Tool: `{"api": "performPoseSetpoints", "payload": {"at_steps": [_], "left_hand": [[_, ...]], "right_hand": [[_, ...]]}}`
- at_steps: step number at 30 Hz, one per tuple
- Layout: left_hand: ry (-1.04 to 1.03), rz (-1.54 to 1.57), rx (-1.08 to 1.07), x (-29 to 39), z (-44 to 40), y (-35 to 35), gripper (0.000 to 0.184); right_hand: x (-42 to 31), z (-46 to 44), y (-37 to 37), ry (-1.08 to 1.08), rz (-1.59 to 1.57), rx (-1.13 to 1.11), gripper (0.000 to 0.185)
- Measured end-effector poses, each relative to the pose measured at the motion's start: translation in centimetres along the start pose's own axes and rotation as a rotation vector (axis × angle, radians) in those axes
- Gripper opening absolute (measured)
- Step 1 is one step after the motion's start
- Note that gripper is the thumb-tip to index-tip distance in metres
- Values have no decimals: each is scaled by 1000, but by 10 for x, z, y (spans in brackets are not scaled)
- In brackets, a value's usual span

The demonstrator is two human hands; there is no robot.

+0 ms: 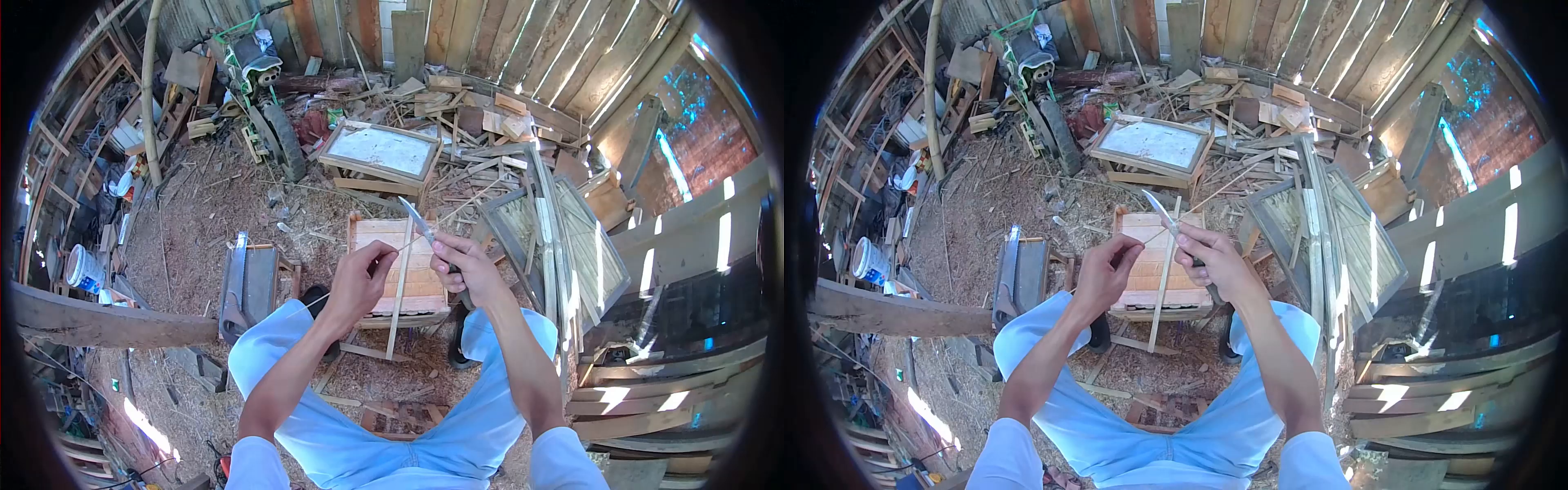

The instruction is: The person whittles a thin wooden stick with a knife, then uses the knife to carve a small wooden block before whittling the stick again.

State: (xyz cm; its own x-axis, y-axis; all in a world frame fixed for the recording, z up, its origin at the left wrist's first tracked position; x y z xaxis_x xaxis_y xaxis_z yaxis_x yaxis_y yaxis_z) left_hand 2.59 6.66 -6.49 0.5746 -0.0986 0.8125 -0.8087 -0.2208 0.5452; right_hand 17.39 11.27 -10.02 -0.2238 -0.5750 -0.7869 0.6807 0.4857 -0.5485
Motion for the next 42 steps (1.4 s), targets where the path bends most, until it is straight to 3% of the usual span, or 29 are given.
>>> {"api": "performPoseSetpoints", "payload": {"at_steps": [7,10,14,19,26,33,35,42], "left_hand": [[105,2,-101,-23,3,-3,11],[115,23,-132,-30,0,-4,10],[113,31,-147,-41,-1,0,10],[72,19,-168,-36,-3,4,10],[38,-37,-189,-28,-6,10,8],[-17,-95,-95,-14,-10,16,9],[-51,-67,-42,1,-10,11,8],[-261,-56,32,10,-4,-4,6]], "right_hand": [[-16,0,45,88,-86,127,28],[-27,6,44,97,-144,102,10],[-29,5,63,116,-205,113,15],[-42,9,73,149,-162,92,35],[-54,15,87,198,-199,220,30],[-34,10,65,163,5,298,34],[-12,-3,37,94,-20,84,35],[28,-9,-5,-77,42,-37,28]]}}
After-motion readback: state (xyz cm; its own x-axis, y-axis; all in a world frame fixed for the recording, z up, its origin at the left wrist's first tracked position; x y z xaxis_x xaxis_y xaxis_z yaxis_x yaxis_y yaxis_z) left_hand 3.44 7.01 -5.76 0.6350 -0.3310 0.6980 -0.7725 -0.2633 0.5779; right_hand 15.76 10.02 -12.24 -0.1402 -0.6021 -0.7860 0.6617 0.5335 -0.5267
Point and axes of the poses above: each hand's wrist, its own z-axis away from the middle knuckle, its own y-axis out of the back of the hand, x = y × z, the point moved 9 cm from there along -z, towards the middle knuckle, and after that the axes turned 3 degrees about -z, right-handed, at the moved point
